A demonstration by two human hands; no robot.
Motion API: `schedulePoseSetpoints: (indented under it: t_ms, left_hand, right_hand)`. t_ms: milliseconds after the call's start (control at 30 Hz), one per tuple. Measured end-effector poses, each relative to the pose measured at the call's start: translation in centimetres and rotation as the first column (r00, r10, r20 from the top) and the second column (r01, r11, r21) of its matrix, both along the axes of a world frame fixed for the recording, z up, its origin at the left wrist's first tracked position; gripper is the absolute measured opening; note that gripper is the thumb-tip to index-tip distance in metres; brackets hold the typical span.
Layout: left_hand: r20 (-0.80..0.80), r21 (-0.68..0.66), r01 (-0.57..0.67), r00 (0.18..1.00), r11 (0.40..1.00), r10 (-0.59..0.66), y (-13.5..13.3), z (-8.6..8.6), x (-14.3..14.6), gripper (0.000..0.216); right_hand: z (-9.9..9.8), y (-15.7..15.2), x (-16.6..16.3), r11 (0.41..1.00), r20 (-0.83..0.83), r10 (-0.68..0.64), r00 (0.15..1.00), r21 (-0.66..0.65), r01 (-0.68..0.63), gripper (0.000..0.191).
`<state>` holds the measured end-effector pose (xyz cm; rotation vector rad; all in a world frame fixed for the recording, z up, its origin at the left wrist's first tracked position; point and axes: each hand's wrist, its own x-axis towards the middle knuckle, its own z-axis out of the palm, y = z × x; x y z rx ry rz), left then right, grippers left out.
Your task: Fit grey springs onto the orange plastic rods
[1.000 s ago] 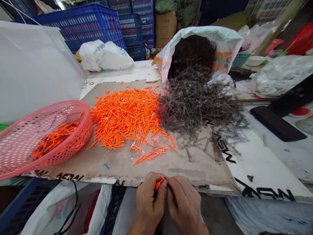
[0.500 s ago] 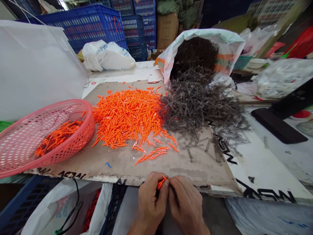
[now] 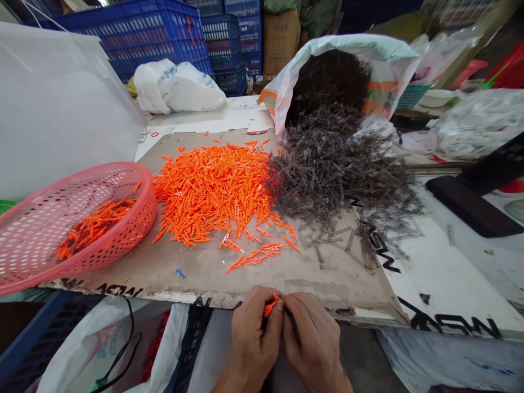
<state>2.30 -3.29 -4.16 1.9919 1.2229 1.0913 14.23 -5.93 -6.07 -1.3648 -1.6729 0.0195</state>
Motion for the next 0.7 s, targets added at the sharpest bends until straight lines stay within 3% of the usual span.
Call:
schedulePoseSetpoints:
  t_ms: [700]
  left_hand:
    - [0.003, 0.023, 0.002, 1.000, 1.000, -0.002, 0.10, 0.17, 0.26, 0.014]
  right_hand:
    - [-0.17, 0.03, 0.00, 1.000, 0.023, -0.013, 1.000, -0.007, 0.013, 0.019]
